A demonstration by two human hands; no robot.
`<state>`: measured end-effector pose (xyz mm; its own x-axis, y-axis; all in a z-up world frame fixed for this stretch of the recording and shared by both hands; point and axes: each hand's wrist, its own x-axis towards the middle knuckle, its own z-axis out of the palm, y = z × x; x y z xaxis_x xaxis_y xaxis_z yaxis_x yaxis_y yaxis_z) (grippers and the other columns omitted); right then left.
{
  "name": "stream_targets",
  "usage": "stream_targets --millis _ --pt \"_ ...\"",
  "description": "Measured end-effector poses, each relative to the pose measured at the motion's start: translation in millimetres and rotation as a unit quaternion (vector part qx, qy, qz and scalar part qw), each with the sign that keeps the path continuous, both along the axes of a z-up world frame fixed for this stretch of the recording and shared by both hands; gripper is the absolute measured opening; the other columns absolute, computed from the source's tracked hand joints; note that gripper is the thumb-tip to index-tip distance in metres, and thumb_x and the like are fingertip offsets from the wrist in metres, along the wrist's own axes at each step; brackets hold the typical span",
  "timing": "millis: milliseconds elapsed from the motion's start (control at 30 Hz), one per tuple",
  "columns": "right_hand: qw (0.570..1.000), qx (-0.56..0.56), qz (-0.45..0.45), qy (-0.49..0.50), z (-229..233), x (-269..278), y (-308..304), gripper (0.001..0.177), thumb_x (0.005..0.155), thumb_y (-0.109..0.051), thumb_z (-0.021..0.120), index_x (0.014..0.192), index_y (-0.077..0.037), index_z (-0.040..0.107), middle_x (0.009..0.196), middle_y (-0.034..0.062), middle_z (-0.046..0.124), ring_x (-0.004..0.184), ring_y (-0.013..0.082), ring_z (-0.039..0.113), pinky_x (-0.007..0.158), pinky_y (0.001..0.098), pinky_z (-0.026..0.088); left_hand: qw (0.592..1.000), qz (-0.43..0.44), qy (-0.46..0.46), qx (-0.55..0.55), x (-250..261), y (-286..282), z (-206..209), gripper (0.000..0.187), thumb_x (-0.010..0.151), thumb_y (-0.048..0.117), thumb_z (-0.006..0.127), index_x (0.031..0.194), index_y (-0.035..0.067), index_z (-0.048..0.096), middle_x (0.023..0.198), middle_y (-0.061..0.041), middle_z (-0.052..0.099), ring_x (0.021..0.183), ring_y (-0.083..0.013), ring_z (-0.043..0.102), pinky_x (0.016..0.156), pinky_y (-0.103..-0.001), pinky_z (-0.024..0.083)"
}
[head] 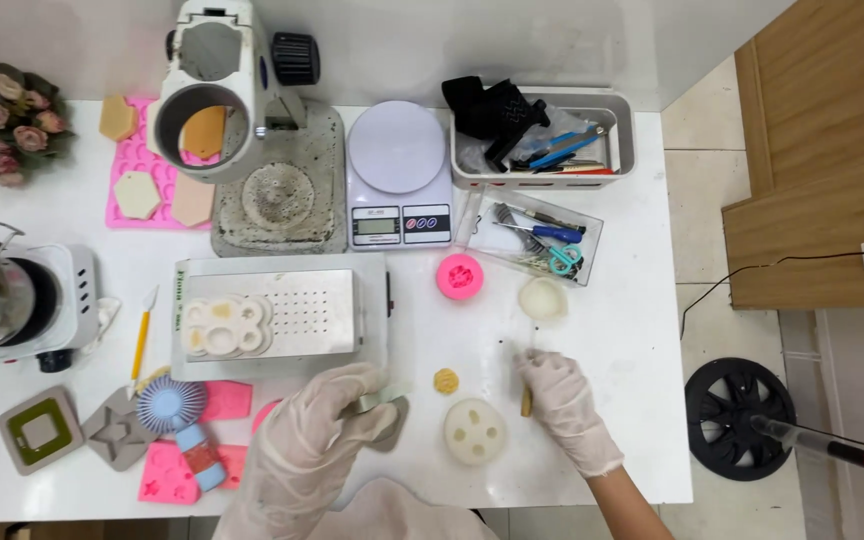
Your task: Finishing and decorating a star-shaped candle with seashells and wax.
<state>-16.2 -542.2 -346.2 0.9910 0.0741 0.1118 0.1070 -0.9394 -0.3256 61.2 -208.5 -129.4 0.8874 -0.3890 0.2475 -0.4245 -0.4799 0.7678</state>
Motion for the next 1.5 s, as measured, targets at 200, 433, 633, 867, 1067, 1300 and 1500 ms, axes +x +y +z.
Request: stream_targets --millis 200,433,633,867,1067,1300,1500 --pt "0.974 -0.126 0.186 0.033 4 12 -5 0.051 0.085 -0.013 0.06 0.136 -0.01 0.057 0.11 0.008 0.06 0.1 0.0225 0.061 0.084 0.0376 0.05 0.996 0.037 0.079 -0.006 -4 -8 -12 0.038 0.076 0.007 0.085 0.111 0.007 0.07 0.1 -0.005 0.075 0.08 -0.0157 0.073 0.065 -0.027 0.057" --pt "0.974 -0.104 0.193 0.057 20 22 3 0.057 0.082 -0.016 0.061 0.138 -0.006 0.053 0.107 0.012 0.058 0.095 0.0241 0.059 0.081 0.0381 0.049 0.991 0.048 0.119 -0.044 7 -33 -20 0.038 0.074 0.005 0.086 0.109 0.006 0.072 0.1 -0.006 0.076 0.075 -0.0145 0.073 0.062 -0.026 0.057" --pt "0.977 -0.092 0.183 0.068 22 16 1 0.056 0.085 -0.009 0.058 0.141 -0.009 0.053 0.11 0.0109 0.059 0.097 0.0245 0.059 0.082 0.0393 0.048 0.997 0.043 0.034 -0.053 21 -61 -17 0.035 0.076 0.008 0.088 0.106 0.006 0.069 0.102 -0.006 0.077 0.088 -0.0178 0.077 0.069 -0.025 0.061" --pt "0.996 -0.009 0.081 -0.021 39 54 -39 0.06 0.082 0.002 0.059 0.138 -0.018 0.059 0.098 0.0137 0.069 0.083 0.0259 0.067 0.072 0.0353 0.054 0.996 0.051 0.068 -0.035 32 -68 -29 0.035 0.073 0.006 0.088 0.104 0.006 0.071 0.1 -0.009 0.078 0.084 -0.0181 0.078 0.065 -0.026 0.061" --pt "0.983 0.075 -0.135 -0.097 105 140 -77 0.035 0.091 0.007 0.062 0.118 -0.011 0.074 0.106 0.0138 0.075 0.088 0.0291 0.072 0.077 0.0363 0.059 0.98 0.002 0.081 -0.181 25 -66 -76 0.038 0.087 0.0 0.084 0.116 0.006 0.06 0.105 -0.006 0.074 0.096 -0.0192 0.078 0.08 -0.028 0.064" --pt "0.984 0.15 -0.014 0.092 73 166 -83 0.025 0.085 -0.013 0.076 0.11 -0.012 0.078 0.092 0.0096 0.076 0.072 0.0234 0.072 0.065 0.0331 0.059 0.983 0.064 0.124 -0.117 35 -74 -59 0.035 0.079 0.002 0.087 0.106 0.007 0.065 0.103 -0.009 0.078 0.09 -0.0166 0.079 0.073 -0.027 0.064" --pt "0.987 -0.029 0.128 0.089 41 175 -69 0.024 0.079 -0.021 0.077 0.1 -0.01 0.078 0.076 0.0138 0.071 0.068 0.03 0.069 0.058 0.0399 0.056 0.975 0.097 0.187 -0.074 33 -73 -60 0.027 0.076 0.006 0.088 0.097 0.006 0.071 0.103 -0.01 0.08 0.083 -0.0143 0.078 0.066 -0.025 0.063"
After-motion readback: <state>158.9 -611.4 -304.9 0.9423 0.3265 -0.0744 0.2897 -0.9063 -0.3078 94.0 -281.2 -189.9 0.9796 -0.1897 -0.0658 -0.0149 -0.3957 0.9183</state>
